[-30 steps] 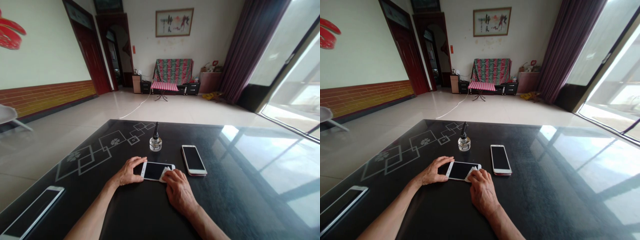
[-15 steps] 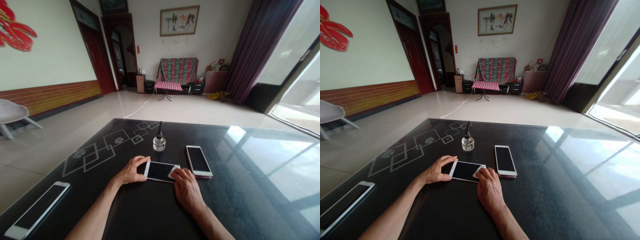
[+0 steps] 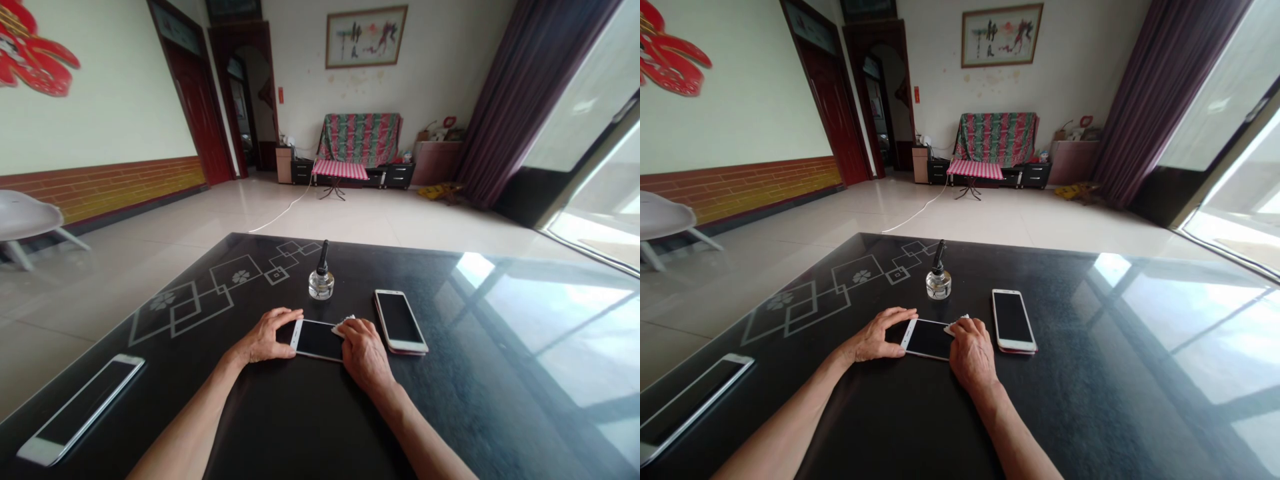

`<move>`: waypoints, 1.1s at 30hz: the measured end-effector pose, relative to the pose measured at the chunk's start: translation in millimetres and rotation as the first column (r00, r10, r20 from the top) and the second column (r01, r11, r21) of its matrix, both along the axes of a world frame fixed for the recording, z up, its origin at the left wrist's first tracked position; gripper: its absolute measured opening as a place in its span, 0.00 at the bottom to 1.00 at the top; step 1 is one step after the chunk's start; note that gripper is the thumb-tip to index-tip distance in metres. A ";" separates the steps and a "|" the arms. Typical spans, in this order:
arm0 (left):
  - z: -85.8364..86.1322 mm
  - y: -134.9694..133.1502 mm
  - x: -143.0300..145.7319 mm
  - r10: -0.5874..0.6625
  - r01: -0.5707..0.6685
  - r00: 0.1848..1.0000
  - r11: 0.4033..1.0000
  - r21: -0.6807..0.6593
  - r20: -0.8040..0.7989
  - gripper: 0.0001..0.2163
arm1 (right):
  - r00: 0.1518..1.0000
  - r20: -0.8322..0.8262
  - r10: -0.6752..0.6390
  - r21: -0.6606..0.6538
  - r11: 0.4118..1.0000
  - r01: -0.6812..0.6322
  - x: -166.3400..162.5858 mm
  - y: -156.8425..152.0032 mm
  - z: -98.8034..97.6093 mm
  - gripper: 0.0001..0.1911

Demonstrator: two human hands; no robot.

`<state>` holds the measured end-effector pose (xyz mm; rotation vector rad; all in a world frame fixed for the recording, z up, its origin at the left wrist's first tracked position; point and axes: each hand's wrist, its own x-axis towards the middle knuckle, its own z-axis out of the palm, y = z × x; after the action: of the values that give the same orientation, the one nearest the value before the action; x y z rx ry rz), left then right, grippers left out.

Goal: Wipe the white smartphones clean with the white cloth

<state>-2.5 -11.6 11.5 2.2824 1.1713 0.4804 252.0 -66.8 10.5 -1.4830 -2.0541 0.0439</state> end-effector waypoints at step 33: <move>-10.0 2.7 -1.6 0.002 -0.002 1.000 0.999 0.032 0.021 0.38 | 0.998 -0.044 0.043 0.051 0.998 -0.040 10.1 2.6 -8.3 0.17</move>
<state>-4.1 -8.9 1.5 2.2981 1.1639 0.5258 262.1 -64.2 2.2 -1.3971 -2.0354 0.0422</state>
